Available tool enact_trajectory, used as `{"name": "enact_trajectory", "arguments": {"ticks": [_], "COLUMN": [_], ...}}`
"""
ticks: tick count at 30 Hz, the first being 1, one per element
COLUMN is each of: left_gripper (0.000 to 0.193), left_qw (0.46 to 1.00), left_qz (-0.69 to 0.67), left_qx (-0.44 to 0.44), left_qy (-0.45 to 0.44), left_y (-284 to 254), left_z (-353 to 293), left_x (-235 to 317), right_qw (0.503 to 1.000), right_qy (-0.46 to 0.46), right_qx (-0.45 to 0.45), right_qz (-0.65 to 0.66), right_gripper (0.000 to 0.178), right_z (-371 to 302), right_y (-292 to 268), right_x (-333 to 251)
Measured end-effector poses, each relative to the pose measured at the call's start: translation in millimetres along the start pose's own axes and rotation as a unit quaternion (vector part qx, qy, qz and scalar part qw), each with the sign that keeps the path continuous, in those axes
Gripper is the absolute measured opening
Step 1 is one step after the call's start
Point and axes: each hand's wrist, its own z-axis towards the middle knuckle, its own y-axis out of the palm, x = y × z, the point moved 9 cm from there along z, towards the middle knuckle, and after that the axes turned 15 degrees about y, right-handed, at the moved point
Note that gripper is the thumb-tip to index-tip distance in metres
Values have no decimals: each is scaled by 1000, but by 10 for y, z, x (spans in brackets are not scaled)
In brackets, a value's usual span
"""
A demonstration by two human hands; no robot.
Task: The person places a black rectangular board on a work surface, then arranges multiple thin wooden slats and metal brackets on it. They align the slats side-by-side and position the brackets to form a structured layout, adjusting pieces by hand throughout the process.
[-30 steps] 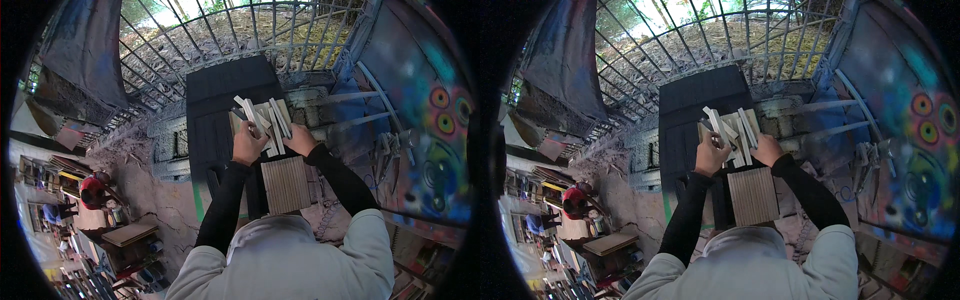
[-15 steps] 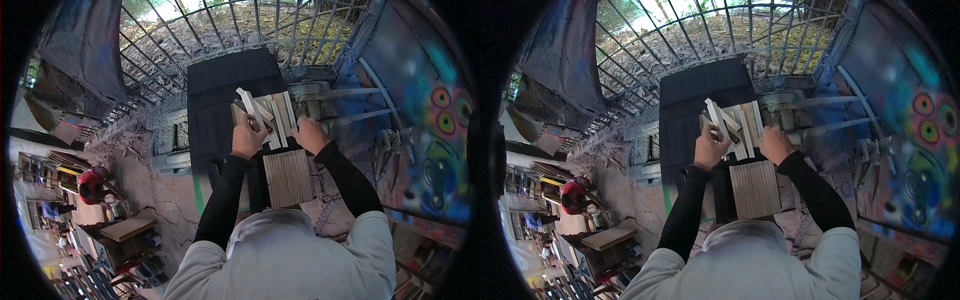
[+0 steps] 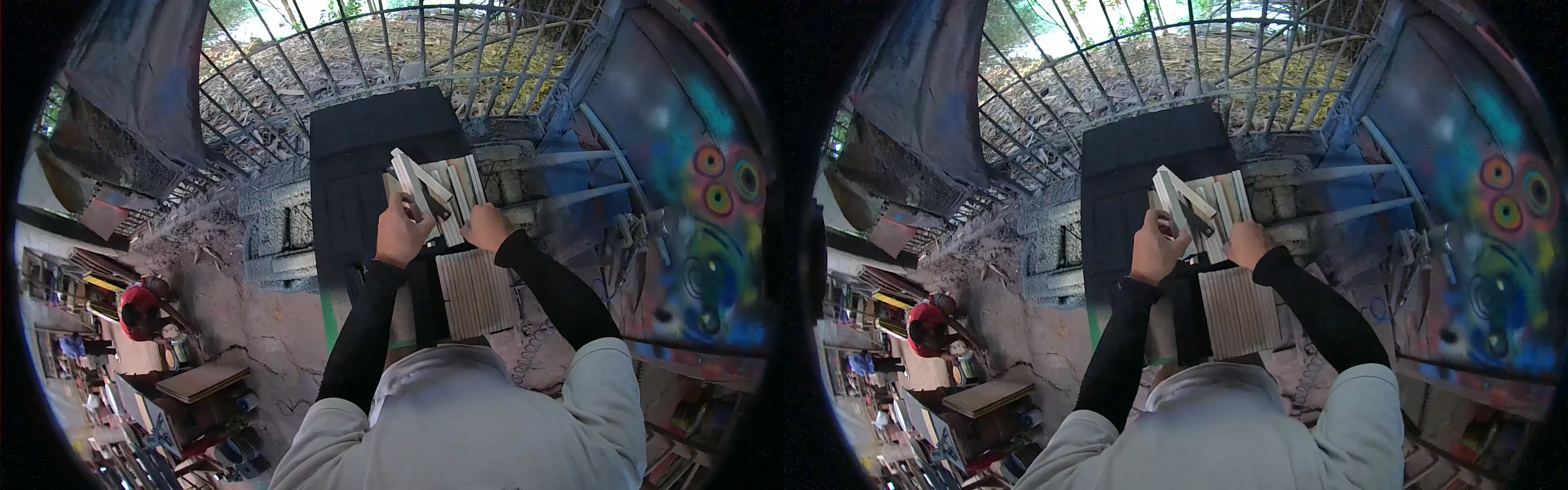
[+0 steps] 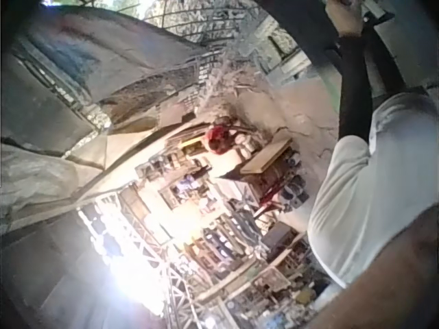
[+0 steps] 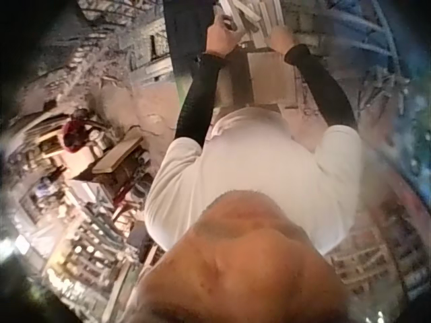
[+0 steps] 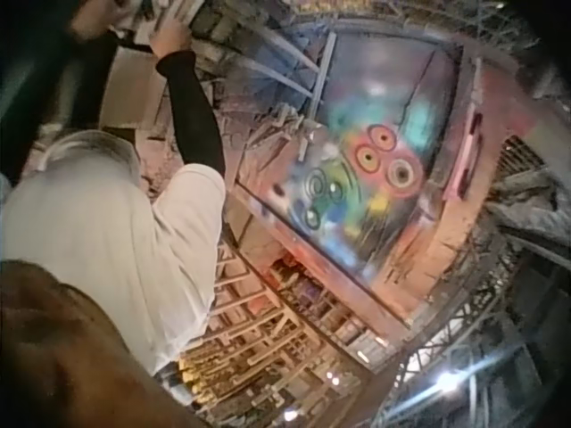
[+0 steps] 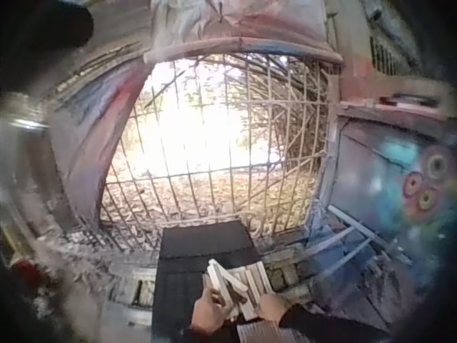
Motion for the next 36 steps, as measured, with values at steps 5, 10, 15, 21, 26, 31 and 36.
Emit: {"name": "enact_trajectory", "arguments": {"ticks": [5,10,15,21,26,31,36], "left_gripper": [35,35,37,38,38,38,37], "left_qw": [1000,999,999,998,998,998,998], "left_qz": [-1,2,10,24,8,24,15], "left_qx": [24,31,24,33,42,59,54], "left_qy": [0,-14,-38,-40,-51,-25,-36], "left_y": [-195,-372,-475,-599,-695,-780,-805], "left_z": [-26,-82,-138,-220,-274,-303,-309], "left_x": [-20,4,-78,-80,-169,-170,-215], "right_qw": [997,995,993,981,982,984,986], "right_qy": [-17,26,-67,-139,-125,-110,-22], "right_qx": [65,80,96,128,121,115,71], "right_qz": [-42,-50,23,39,72,76,151], "right_gripper": [22,18,21,12,15,19,25], "right_z": [40,39,184,372,536,458,304], "right_y": [-115,-134,-233,-190,-113,-226,-300], "right_x": [2,79,-311,-668,-557,-556,-169]}}
